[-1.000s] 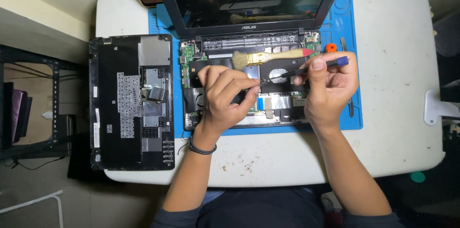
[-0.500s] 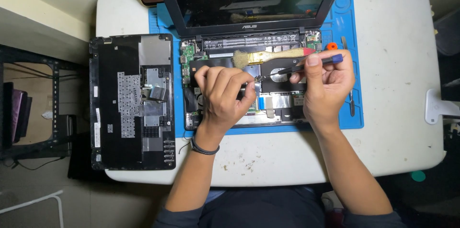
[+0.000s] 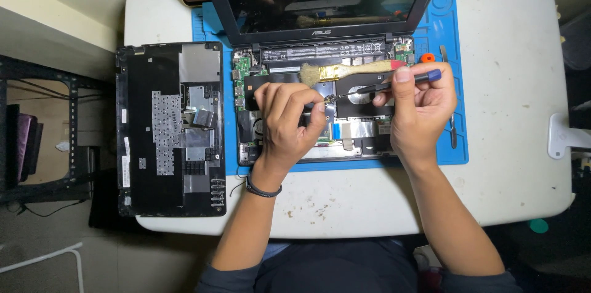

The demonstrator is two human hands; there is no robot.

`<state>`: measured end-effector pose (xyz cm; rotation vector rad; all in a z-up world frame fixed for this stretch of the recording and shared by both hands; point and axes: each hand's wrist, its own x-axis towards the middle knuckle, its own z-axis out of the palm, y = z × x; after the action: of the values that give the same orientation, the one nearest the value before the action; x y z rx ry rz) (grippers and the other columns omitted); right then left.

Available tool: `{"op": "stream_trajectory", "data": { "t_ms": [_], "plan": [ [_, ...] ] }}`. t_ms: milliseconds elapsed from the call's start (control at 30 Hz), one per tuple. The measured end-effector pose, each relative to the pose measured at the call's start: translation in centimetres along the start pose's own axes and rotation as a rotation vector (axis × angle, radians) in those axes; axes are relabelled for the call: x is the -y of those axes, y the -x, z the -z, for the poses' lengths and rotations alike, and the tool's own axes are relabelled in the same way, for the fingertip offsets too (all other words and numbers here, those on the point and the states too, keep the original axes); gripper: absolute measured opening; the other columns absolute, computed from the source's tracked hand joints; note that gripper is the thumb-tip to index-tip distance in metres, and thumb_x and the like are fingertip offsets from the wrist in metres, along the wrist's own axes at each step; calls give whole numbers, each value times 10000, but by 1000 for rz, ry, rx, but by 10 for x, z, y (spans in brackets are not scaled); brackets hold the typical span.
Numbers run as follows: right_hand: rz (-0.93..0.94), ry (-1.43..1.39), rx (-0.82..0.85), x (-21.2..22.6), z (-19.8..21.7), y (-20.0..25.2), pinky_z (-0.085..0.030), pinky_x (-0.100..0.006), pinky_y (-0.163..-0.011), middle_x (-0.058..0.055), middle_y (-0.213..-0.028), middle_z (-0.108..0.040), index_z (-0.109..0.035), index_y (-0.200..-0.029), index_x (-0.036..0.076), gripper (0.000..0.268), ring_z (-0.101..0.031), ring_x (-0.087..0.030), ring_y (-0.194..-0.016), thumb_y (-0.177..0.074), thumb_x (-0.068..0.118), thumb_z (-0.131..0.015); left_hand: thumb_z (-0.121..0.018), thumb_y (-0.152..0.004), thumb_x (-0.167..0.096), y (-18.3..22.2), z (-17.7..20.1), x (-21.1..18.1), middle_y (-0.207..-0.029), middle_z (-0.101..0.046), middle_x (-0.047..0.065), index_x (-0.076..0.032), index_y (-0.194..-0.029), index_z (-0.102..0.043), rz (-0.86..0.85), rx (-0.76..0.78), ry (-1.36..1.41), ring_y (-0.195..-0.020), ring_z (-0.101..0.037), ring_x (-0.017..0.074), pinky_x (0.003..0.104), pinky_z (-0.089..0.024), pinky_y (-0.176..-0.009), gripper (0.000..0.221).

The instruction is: The person is disassembling a laptop, cleaning the motherboard with a brush, and using a soldering iron on the internal components.

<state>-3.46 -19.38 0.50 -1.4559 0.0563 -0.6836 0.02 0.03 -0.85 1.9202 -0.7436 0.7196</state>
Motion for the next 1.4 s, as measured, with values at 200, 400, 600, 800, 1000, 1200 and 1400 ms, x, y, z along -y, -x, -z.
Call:
{"op": "stream_trajectory", "data": {
  "t_ms": [200, 400, 600, 800, 1000, 1200, 1400],
  "plan": [
    [26, 1, 43, 7, -4, 1, -603, -291, -570, -207, -786, -643, -482, -1035, -27, 195, -696, -215, -598, -1087, 101, -618, -582, -1008, -180, -3, 4, -1, -885, -583, -2, -138, -938, -636, 52, 17, 43, -848, -568, 239, 426, -365, -922, 98],
    [52, -25, 66, 8, -11, 5, -611, -307, -590, -209, -814, -638, -466, -1037, -20, 177, -704, -231, -607, -1081, 81, -604, -576, -999, -198, -12, 14, -7, -860, -571, -8, -137, -912, -621, 134, -24, 122, -832, -540, 225, 375, -386, -872, 115],
    [72, -20, 35, 6, -11, 6, -608, -307, -606, -200, -831, -629, -453, -1052, 1, 175, -700, -235, -622, -1102, 106, -584, -526, -1025, -231, -12, 16, -3, -889, -556, 24, -111, -926, -588, 279, -155, 316, -835, -534, 199, 344, -425, -812, 168],
    [-23, 19, 0, -1, 7, -5, -587, -272, -576, -180, -850, -640, -457, -1107, 4, 186, -689, -196, -626, -1129, 137, -585, -481, -1034, -105, -15, 29, 8, -920, -526, 72, -57, -950, -501, 371, -306, 374, -889, -533, 175, 313, -438, -840, 98],
    [-265, -38, 126, 4, -4, -6, -645, -273, -627, -174, -892, -677, -492, -1088, -38, 241, -745, -200, -714, -1025, 55, -704, -472, -1039, -72, -14, 30, 7, -907, -593, 90, -55, -980, -475, 431, -295, 422, -903, -580, 170, 317, -464, -857, 62],
    [-194, 370, 402, 10, 10, -15, -524, -264, -669, -172, -944, -751, -634, -1038, -23, 207, -654, -150, -798, -949, 8, -819, -530, -996, -31, -14, 31, 6, -865, -607, 87, -56, -954, -505, 451, -300, 432, -773, -527, 137, 273, -446, -717, 55],
    [192, 755, 595, 14, 12, -19, -516, -416, -849, -38, -874, -725, -769, -1053, 91, 99, -595, -307, -875, -971, 116, -820, -598, -962, -42, -15, 33, 6, -848, -651, 80, -64, -941, -532, 483, -286, 467, -693, -477, 88, 233, -424, -653, 73]
  ]
}}
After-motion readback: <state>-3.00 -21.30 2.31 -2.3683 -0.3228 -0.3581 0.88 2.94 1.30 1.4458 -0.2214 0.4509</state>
